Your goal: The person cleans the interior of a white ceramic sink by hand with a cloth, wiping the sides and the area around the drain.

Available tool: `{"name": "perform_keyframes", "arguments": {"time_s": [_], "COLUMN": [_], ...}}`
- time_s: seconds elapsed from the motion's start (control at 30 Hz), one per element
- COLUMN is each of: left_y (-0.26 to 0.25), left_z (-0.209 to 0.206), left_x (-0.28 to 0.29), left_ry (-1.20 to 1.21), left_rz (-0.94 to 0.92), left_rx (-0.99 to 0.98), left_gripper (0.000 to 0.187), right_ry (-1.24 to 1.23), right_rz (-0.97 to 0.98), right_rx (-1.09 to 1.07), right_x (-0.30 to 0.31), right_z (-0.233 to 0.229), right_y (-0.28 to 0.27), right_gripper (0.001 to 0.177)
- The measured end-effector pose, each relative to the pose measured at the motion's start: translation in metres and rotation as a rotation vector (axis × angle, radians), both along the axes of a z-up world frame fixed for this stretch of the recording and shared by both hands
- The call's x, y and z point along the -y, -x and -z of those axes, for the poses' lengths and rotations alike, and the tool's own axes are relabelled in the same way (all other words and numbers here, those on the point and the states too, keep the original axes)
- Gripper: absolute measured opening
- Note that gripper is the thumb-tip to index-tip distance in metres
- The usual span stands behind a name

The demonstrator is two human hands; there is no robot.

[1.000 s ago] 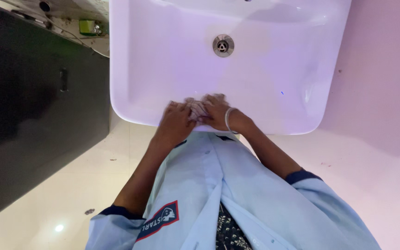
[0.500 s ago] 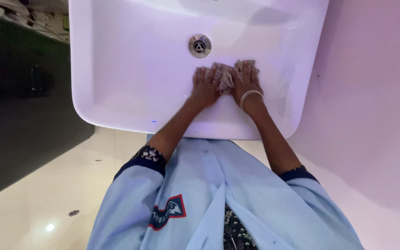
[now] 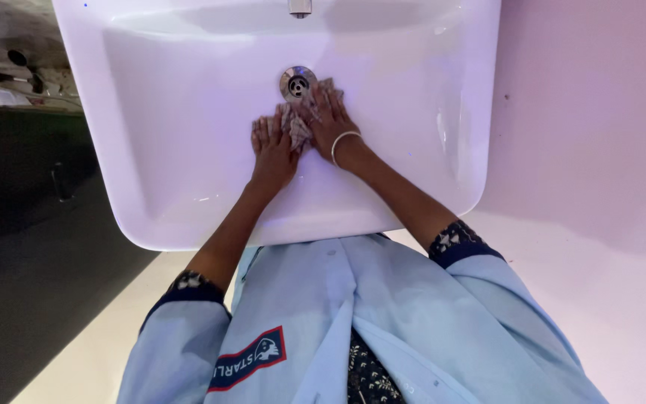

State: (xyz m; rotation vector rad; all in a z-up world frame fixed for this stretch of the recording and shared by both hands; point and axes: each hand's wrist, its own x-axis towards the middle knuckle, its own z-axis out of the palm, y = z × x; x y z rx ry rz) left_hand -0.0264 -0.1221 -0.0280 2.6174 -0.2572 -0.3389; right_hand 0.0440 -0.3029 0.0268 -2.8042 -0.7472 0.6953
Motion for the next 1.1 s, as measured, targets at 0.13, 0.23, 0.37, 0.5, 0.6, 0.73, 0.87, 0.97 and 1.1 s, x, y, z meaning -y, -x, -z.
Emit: {"name": "perform_keyframes", "arguments": {"time_s": [0.13, 0.23, 0.37, 0.5, 0.6, 0.73, 0.87, 0.97, 1.1], "left_y": [-0.081, -0.101, -0.045, 0.033, 0.066, 0.060, -0.007, -0.074, -0.096], "left_z": [0.033, 0.029, 0.000, -0.053, -0.082, -0.058, 0.008, 0.037, 0.030], "left_x": [0.085, 0.161, 0.197, 0.133, 0.062, 0.014, 0.019, 0.068, 0.171], "left_ry": [0.122, 0.109, 0.127, 0.247, 0.276, -0.011, -0.024, 0.041, -0.009], "left_rz": [-0.083, 0.016, 0.309, 0.494, 0.477, 0.267, 0.062, 0.042, 0.226], "left_rx": [0.164, 0.146, -0.058, -0.203, -0.395, -0.383, 0.082, 0.086, -0.037], "left_gripper": [0.071, 0.081, 0.060, 0.073, 0.070, 0.073, 0.074, 0.072, 0.068], "right_ry": [0.276, 0.291, 0.399, 0.318, 0.065, 0.112, -0.026, 0.002, 0.261], "right_rz": [0.153, 0.319, 0.315, 0.164, 0.060, -0.120, -0.016, 0.097, 0.307], "right_rx": [0.106, 0.113, 0.183, -0.179, -0.350, -0.278, 0.010, 0.244, 0.246], "right_x": [0.059, 0.110, 0.150, 0.133, 0.103, 0.039, 0.023, 0.064, 0.145], "right_z": [-0.014, -0.043, -0.068, -0.117, -0.123, -0.062, -0.004, 0.008, -0.029], "right_y": [-0.054, -0.050, 0.025, 0.116, 0.115, 0.073, -0.003, -0.048, -0.029], "right_gripper": [0.068, 0.088, 0.078, 0.071, 0.070, 0.069, 0.083, 0.078, 0.068]}}
